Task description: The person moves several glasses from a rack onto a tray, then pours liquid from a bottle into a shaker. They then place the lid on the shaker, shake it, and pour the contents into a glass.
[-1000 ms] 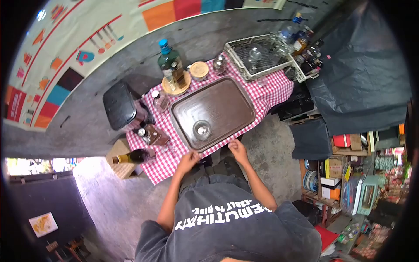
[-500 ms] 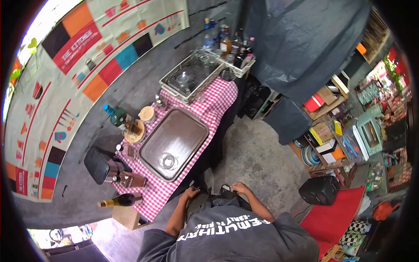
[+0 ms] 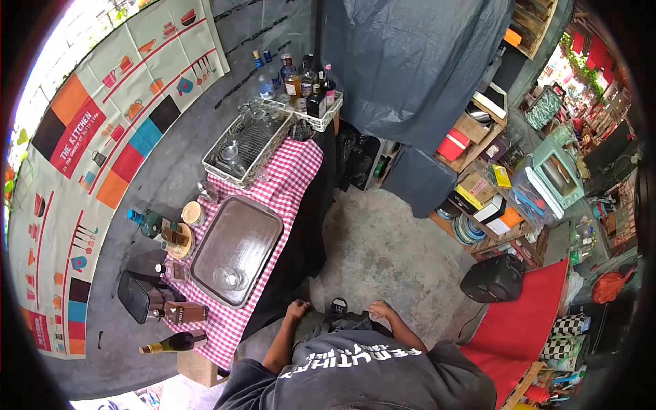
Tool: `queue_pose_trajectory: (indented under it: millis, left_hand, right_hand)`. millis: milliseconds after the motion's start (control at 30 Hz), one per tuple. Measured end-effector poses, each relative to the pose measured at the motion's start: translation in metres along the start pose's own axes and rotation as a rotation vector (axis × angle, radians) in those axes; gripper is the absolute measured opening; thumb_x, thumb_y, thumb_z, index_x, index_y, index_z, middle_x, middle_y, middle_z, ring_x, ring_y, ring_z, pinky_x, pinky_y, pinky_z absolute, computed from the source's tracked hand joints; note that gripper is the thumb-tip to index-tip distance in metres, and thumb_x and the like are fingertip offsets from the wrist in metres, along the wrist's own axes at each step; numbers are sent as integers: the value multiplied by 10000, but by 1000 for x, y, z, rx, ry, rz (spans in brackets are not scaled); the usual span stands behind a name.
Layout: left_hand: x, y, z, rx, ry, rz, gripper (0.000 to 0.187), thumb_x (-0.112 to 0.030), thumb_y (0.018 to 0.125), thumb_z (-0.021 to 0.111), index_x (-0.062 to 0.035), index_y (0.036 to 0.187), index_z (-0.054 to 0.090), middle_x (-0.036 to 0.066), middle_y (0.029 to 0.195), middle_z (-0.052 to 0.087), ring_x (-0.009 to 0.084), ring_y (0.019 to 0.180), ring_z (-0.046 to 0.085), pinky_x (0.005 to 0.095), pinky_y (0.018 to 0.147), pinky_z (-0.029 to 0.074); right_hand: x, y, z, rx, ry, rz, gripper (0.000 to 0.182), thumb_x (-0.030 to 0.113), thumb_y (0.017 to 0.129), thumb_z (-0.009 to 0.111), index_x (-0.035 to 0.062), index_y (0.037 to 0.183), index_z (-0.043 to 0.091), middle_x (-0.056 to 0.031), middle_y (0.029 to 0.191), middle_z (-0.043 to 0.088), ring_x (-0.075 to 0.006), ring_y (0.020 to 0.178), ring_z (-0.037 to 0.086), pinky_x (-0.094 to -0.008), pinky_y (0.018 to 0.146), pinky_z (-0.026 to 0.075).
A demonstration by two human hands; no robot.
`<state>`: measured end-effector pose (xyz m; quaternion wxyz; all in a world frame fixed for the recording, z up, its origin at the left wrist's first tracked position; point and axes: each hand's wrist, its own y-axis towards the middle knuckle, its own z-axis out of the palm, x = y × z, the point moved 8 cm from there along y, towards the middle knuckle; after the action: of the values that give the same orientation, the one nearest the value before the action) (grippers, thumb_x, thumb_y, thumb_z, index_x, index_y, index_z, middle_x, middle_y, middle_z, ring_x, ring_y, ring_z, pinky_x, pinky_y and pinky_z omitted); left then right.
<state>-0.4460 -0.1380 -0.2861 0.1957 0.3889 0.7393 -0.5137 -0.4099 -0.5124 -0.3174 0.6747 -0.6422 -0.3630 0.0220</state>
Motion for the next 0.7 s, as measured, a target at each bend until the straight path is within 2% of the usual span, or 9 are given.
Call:
queue_pose_trajectory:
  millis: [100, 167, 333, 400, 533, 600, 633, 667, 700]
  left_hand:
    - [-48, 2, -21, -70, 78, 67, 412, -375, 834, 616, -9, 1018, 657, 180, 960, 687, 263, 956, 658, 363, 818, 497]
    - [-35, 22, -17, -38, 31, 62, 413, -374, 836, 614, -4, 1014, 655, 183, 965, 686, 272, 964, 656, 363, 819, 498]
    - [-15, 25, -25, 42, -76, -8, 427, -381, 835, 616, 7, 1010, 653, 207, 1003, 675, 315, 993, 645, 370, 837, 494]
    - [-4, 25, -31, 33, 72, -43, 459, -401, 842, 609, 5, 1051, 647, 226, 1024, 665, 345, 1017, 630, 379, 868, 483]
    - [-41, 29, -54, 127, 303, -199, 493, -425, 858, 583, -4, 1110, 633, 228, 1049, 658, 355, 1052, 612, 396, 897, 471]
    - [-70, 48, -48, 303, 357, -44, 534, -456, 880, 546, -15, 1174, 607, 230, 1134, 626, 343, 1122, 574, 394, 939, 451]
    - [-84, 61, -41, 350, 278, 74, 556, -472, 882, 538, -18, 1201, 587, 232, 1174, 603, 337, 1150, 556, 391, 955, 441]
    - [-102, 76, -36, 389, 197, 193, 580, -487, 884, 531, -22, 1228, 568, 235, 1214, 580, 331, 1177, 537, 388, 971, 431]
    - [-128, 80, -43, 400, 206, 214, 601, -499, 884, 529, -25, 1254, 544, 235, 1240, 563, 333, 1190, 525, 386, 984, 421]
  right_hand:
    - [14, 7, 2, -6, -20, -48, 334, 391, 819, 651, 111, 995, 608, -17, 808, 627, -159, 679, 596, -328, 570, 494]
    - [28, 6, 0, -57, -74, -45, 340, 394, 806, 671, 107, 979, 618, -11, 779, 611, -149, 656, 579, -324, 556, 483]
    - [45, 18, 11, 21, -20, -79, 374, 398, 779, 708, 104, 997, 631, -11, 744, 604, -136, 627, 561, -327, 540, 464]
    - [54, 19, 11, 26, -100, -48, 363, 396, 779, 711, 115, 995, 637, -6, 727, 604, -132, 596, 552, -323, 540, 464]
    - [55, 46, 6, 37, -81, -12, 338, 394, 784, 708, 136, 993, 643, -1, 733, 607, -135, 599, 554, -323, 551, 467]
    - [49, 70, 4, 105, 31, 22, 300, 375, 797, 697, 154, 993, 645, 3, 752, 617, -137, 607, 555, -330, 544, 469]
    - [57, 75, 2, 108, 22, 33, 300, 375, 797, 697, 154, 993, 645, 3, 752, 617, -137, 607, 555, -330, 544, 469]
    - [69, 82, 0, 128, -44, 36, 303, 385, 790, 690, 124, 938, 649, -3, 715, 603, -151, 595, 564, -345, 525, 470]
    - [84, 93, -6, 147, -112, 35, 318, 395, 783, 682, 94, 883, 654, -9, 679, 588, -164, 584, 572, -359, 506, 471]
